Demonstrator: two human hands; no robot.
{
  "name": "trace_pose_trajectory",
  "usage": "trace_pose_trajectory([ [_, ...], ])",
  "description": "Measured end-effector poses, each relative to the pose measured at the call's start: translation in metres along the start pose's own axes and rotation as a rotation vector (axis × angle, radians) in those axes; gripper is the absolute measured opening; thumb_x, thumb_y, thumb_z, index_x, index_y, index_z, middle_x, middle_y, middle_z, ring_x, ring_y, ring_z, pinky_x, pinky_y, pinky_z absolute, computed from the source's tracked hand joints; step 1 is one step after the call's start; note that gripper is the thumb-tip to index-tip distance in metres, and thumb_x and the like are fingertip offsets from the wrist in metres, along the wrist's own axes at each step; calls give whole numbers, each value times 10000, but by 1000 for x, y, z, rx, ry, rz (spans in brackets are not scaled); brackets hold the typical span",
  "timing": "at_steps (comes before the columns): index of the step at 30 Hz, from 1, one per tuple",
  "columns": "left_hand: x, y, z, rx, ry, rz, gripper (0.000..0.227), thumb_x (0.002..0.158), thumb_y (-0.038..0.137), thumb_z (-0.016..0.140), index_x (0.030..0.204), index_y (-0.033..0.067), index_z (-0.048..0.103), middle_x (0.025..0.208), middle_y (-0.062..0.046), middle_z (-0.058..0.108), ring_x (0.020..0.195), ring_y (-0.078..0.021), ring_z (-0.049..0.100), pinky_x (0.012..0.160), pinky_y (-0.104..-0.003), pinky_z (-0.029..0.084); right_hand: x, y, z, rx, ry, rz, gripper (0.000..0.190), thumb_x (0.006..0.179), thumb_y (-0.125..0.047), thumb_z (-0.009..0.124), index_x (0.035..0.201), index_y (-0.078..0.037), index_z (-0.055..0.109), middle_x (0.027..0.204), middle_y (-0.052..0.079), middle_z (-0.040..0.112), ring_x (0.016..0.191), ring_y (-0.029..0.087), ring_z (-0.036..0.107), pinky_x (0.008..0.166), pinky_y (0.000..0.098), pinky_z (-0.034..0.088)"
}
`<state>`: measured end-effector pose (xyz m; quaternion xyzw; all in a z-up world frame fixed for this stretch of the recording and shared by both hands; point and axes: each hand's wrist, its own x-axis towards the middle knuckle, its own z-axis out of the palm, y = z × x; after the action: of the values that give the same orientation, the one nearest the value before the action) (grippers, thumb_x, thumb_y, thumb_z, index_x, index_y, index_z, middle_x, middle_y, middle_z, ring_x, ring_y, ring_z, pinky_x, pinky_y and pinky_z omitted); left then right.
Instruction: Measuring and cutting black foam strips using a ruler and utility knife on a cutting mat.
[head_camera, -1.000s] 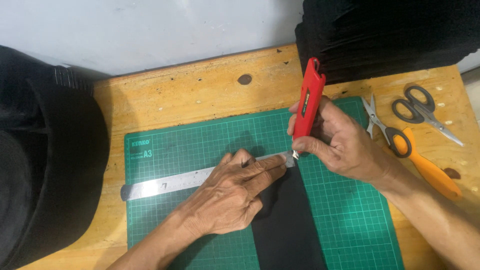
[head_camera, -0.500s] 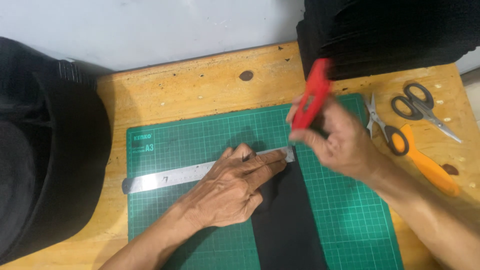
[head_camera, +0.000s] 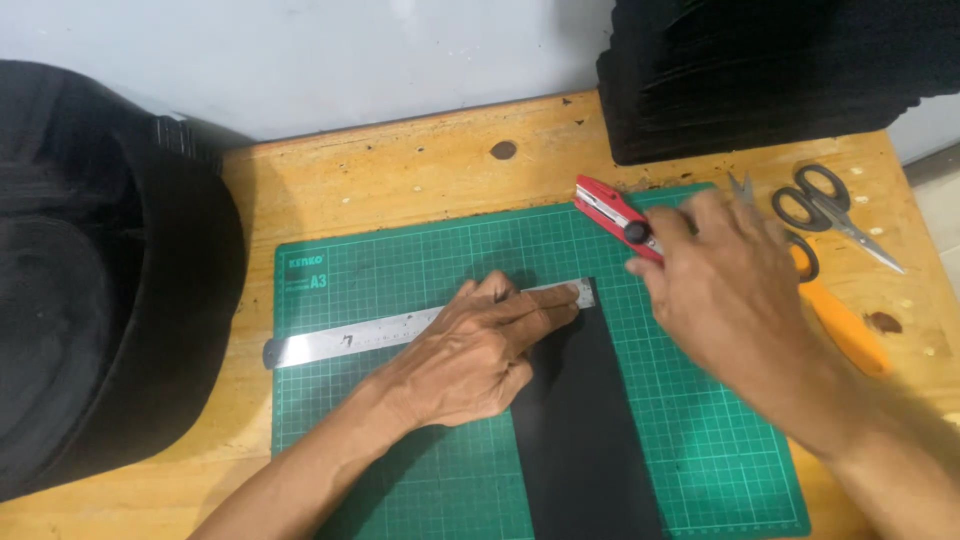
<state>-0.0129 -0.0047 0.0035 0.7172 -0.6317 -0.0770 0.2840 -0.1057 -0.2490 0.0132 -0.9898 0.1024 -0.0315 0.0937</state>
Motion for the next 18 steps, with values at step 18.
trace_pose_trajectory([
  [18, -1, -1, 0, -38, -3, -16, 560, 867, 61, 460, 1414, 30, 573, 1514, -108, 563, 857, -275, 461, 801, -419, 402, -8, -18, 31, 286, 148, -280, 113, 967, -103, 623, 885, -54, 682, 890, 58, 666, 789, 259, 644, 672, 426, 549],
])
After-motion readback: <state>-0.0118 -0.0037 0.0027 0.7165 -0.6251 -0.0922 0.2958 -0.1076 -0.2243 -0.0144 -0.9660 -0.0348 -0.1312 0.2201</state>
